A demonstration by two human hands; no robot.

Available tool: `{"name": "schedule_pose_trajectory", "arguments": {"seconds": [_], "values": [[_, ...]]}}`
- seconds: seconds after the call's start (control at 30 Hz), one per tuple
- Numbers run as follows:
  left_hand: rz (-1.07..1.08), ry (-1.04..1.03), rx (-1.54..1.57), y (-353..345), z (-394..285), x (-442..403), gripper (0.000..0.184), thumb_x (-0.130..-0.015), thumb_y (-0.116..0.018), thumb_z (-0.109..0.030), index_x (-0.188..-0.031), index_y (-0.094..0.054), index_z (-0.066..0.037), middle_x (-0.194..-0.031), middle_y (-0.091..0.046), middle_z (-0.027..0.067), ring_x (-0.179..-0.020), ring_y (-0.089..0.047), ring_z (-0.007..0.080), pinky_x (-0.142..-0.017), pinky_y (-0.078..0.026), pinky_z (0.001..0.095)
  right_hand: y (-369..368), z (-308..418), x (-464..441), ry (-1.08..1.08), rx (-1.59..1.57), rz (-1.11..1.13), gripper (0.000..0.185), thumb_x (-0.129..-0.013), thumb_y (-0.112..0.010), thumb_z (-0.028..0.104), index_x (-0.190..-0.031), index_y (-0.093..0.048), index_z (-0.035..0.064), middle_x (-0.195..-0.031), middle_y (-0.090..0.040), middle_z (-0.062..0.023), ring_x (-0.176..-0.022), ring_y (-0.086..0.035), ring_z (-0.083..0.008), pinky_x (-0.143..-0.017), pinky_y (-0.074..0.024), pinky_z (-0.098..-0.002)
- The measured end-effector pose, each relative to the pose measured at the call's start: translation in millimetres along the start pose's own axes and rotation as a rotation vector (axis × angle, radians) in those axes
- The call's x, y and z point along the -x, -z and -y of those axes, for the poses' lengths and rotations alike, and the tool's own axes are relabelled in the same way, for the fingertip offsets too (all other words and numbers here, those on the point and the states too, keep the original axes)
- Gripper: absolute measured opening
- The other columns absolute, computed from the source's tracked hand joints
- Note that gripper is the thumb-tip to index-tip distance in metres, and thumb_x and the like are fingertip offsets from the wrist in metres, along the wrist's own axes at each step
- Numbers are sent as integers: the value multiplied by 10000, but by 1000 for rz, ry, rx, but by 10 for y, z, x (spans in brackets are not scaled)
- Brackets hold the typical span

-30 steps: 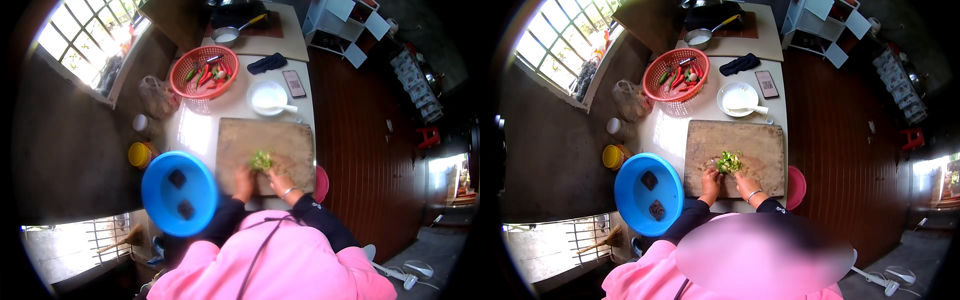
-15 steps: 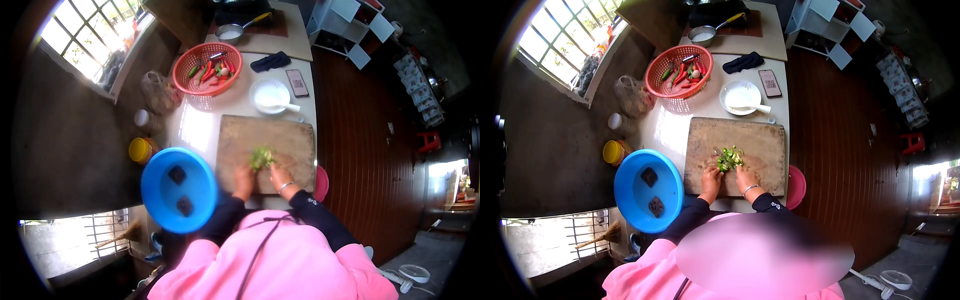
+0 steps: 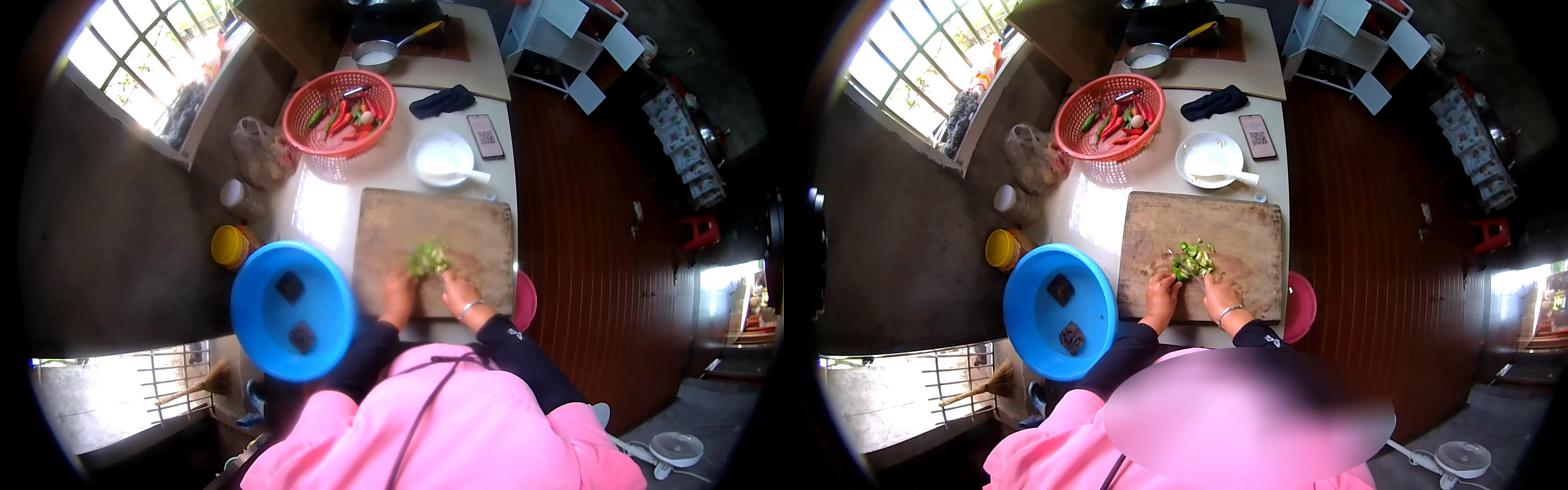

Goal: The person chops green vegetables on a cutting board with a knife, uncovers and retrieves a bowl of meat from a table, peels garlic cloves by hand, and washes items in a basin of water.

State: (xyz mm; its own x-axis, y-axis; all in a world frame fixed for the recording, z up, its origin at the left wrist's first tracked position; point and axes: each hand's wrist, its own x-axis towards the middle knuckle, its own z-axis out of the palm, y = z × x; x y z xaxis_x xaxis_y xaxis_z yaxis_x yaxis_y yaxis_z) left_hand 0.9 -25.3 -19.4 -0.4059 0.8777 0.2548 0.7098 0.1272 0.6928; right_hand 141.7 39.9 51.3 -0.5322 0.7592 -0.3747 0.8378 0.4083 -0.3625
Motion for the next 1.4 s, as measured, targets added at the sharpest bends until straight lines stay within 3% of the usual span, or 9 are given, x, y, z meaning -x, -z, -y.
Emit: {"name": "schedule_pose_trajectory", "arguments": {"seconds": [0.33, 0.57, 0.63, 0.77, 0.83, 1.03, 1.4], "values": [[-11, -32, 24, 50, -7, -12, 154, -659, -645, -71, -787, -618, 10, -805, -583, 122, -777, -552, 289, -694, -448, 348, 134, -16, 20, -38, -157, -29, 306, -745, -516, 139, -1029, -430, 66, -723, -573, -231, -675, -561, -396, -619, -445, -469], [-4, -15, 24, 51, -20, -8, 142, -657, -642, -67, -778, -617, 3, -822, -581, 123, -770, -553, 290, -691, -447, 350, 77, -114, -175, -7, -57, -25, 236, -757, -487, 146, -969, -428, 60, -713, -582, -219, -678, -578, -384, -605, -451, -472], [1, -3, 6, 19, -10, 43, 143, -656, -641, -66, -779, -617, 3, -822, -581, 123, -768, -552, 291, -689, -447, 350, -36, -133, -163, -96, -54, -28, 346, -727, -535, 132, -1048, -424, 66, -707, -571, -231, -673, -561, -405, -618, -451, -472], [19, -19, 17, 30, -7, -20, 145, -655, -637, -62, -783, -617, 5, -823, -581, 126, -772, -549, 295, -688, -445, 354, -84, -160, -175, -80, -34, -72, 354, -727, -534, 138, -1055, -423, 61, -720, -575, -233, -688, -563, -407, -629, -453, -469], [12, -34, 28, 56, -23, -34, 145, -655, -637, -61, -783, -617, 5, -820, -581, 127, -773, -549, 295, -689, -445, 355, -9, -181, -161, 0, -76, -103, 203, -755, -467, 140, -933, -443, 45, -716, -582, -225, -686, -576, -387, -613, -452, -470], [-18, -45, 62, 37, -33, -20, 146, -653, -639, -65, -780, -618, 4, -807, -582, 126, -765, -551, 294, -686, -446, 356, 200, -24, -52, -11, -106, -66, 226, -743, -495, 143, -944, -452, 50, -703, -581, -218, -679, -575, -387, -616, -452, -470], [11, -35, 44, 89, -41, -39, 158, -644, -648, -72, -781, -627, 3, -811, -589, 126, -771, -556, 292, -689, -447, 354, -127, -137, -102, -12, -21, -128, 291, -730, -530, 135, -998, -436, 72, -695, -567, -216, -641, -555, -393, -572, -444, -472]]}}
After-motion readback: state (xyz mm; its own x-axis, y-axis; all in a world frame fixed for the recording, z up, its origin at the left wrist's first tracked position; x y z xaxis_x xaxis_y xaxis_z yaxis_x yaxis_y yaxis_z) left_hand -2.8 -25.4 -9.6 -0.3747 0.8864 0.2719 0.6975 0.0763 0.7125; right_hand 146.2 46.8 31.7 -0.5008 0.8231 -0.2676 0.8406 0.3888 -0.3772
